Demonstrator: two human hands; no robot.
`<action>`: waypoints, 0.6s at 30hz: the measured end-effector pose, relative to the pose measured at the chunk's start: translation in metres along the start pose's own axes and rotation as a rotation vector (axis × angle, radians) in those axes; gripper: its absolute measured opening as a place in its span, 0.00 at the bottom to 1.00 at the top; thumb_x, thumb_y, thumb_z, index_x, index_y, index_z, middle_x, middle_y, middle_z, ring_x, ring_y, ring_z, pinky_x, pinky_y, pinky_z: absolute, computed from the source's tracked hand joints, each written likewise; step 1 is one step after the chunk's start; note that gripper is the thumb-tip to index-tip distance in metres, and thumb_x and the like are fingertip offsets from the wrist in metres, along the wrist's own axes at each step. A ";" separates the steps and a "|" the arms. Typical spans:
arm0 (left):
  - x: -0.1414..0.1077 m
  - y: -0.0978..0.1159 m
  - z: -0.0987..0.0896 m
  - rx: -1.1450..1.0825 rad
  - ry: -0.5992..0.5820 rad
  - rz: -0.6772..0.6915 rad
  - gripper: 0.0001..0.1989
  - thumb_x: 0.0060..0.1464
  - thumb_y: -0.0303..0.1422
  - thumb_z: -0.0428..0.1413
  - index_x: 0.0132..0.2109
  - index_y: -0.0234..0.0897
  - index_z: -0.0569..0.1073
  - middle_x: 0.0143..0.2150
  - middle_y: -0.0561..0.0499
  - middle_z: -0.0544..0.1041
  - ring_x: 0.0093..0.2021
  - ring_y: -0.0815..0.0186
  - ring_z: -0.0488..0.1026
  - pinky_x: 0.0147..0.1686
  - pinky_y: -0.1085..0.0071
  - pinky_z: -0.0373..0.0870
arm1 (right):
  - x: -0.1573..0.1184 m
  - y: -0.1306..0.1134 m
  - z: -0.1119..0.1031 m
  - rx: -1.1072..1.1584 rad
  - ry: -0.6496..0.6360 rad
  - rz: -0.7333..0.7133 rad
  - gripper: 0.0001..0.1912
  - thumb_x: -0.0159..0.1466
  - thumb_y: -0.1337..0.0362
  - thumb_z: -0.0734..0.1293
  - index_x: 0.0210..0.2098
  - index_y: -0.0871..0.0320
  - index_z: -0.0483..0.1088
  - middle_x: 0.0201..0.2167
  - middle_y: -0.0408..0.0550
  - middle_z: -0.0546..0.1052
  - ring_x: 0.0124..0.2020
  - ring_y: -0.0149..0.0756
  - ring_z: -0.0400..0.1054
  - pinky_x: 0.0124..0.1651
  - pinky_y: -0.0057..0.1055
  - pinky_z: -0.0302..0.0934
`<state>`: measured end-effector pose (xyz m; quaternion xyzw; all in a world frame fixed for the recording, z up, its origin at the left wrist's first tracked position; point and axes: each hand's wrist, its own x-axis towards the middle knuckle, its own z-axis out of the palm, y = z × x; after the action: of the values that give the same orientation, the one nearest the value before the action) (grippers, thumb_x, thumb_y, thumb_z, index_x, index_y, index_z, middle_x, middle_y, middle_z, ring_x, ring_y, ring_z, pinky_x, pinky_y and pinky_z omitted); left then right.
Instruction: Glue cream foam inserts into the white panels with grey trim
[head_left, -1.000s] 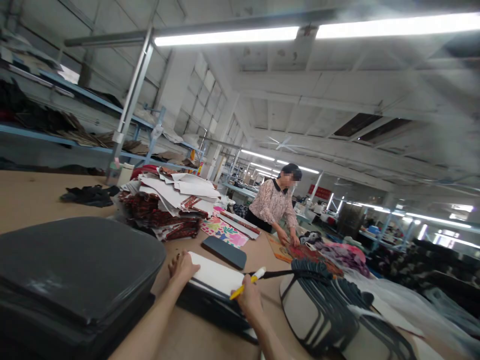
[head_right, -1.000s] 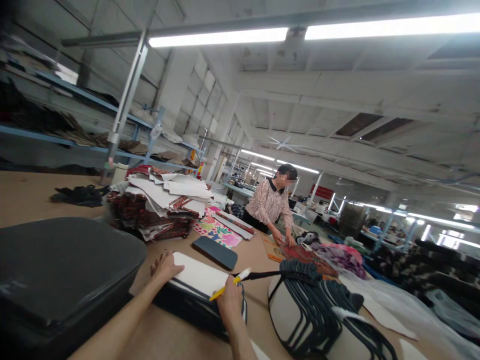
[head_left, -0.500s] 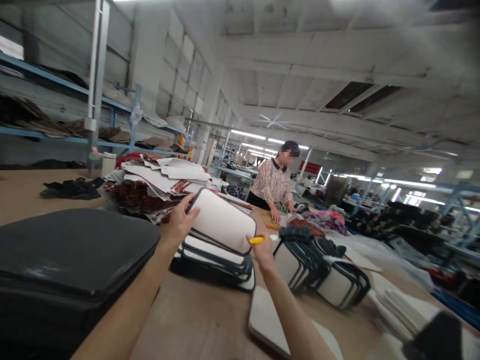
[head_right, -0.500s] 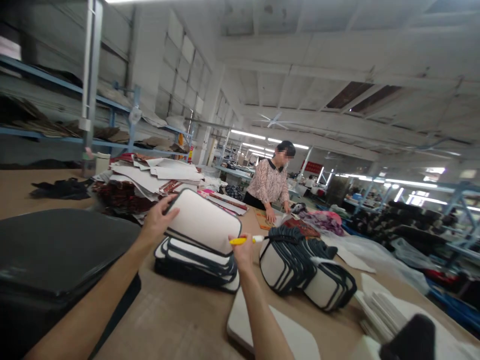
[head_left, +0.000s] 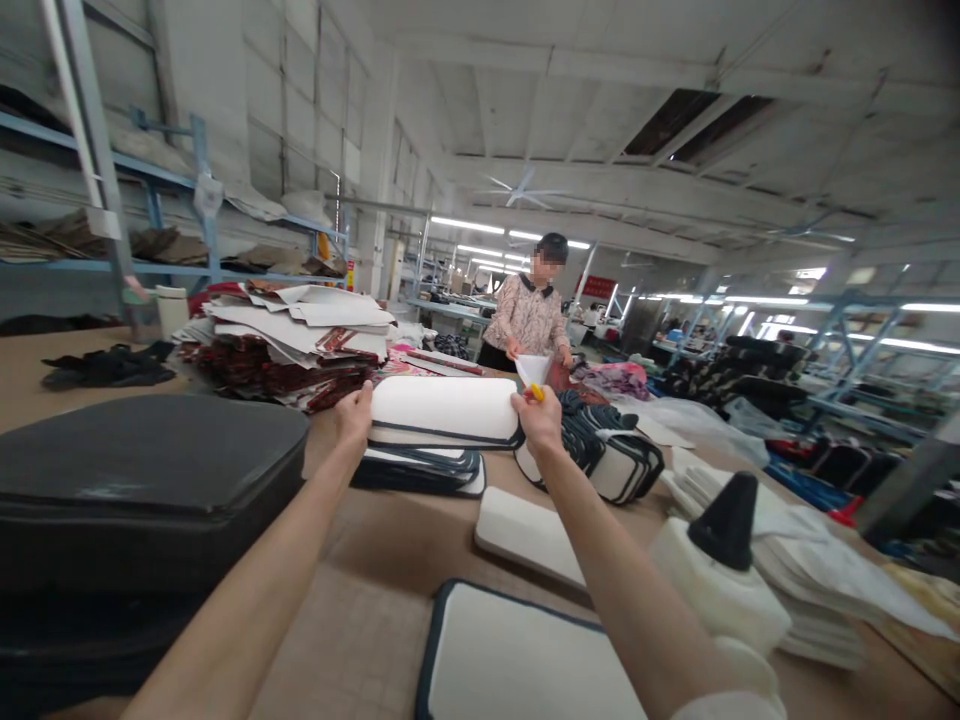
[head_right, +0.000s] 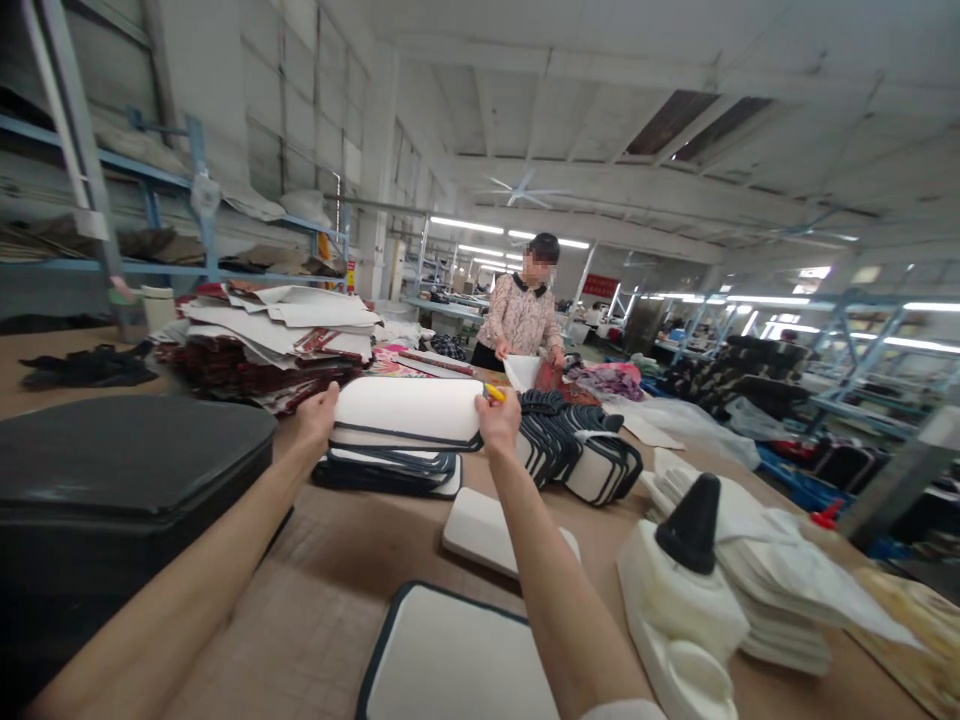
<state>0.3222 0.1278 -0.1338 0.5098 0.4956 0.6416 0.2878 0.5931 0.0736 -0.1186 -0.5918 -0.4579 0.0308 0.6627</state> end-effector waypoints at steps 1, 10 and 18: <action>0.000 -0.004 0.002 0.002 -0.049 -0.009 0.17 0.54 0.42 0.52 0.25 0.33 0.70 0.19 0.57 0.68 0.26 0.67 0.69 0.25 0.74 0.63 | -0.001 0.005 -0.003 -0.013 0.005 0.018 0.10 0.57 0.59 0.66 0.32 0.60 0.66 0.26 0.39 0.69 0.25 0.26 0.63 0.32 0.29 0.60; 0.022 -0.042 0.004 0.007 -0.183 -0.055 0.10 0.55 0.34 0.54 0.40 0.31 0.71 0.40 0.50 0.74 0.38 0.64 0.72 0.38 0.63 0.70 | -0.021 0.009 -0.002 -0.156 0.012 -0.039 0.17 0.46 0.51 0.68 0.26 0.55 0.61 0.26 0.42 0.68 0.28 0.34 0.61 0.37 0.32 0.55; 0.053 -0.021 -0.016 -0.067 0.132 -0.005 0.05 0.51 0.29 0.55 0.35 0.30 0.70 0.29 0.53 0.72 0.29 0.69 0.70 0.33 0.70 0.68 | -0.046 0.026 0.043 -0.161 -0.057 0.004 0.18 0.52 0.45 0.60 0.25 0.53 0.58 0.22 0.43 0.66 0.27 0.37 0.61 0.34 0.33 0.54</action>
<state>0.2874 0.1763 -0.1337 0.4554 0.4930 0.6893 0.2728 0.5519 0.0872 -0.1716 -0.6430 -0.4762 0.0122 0.5996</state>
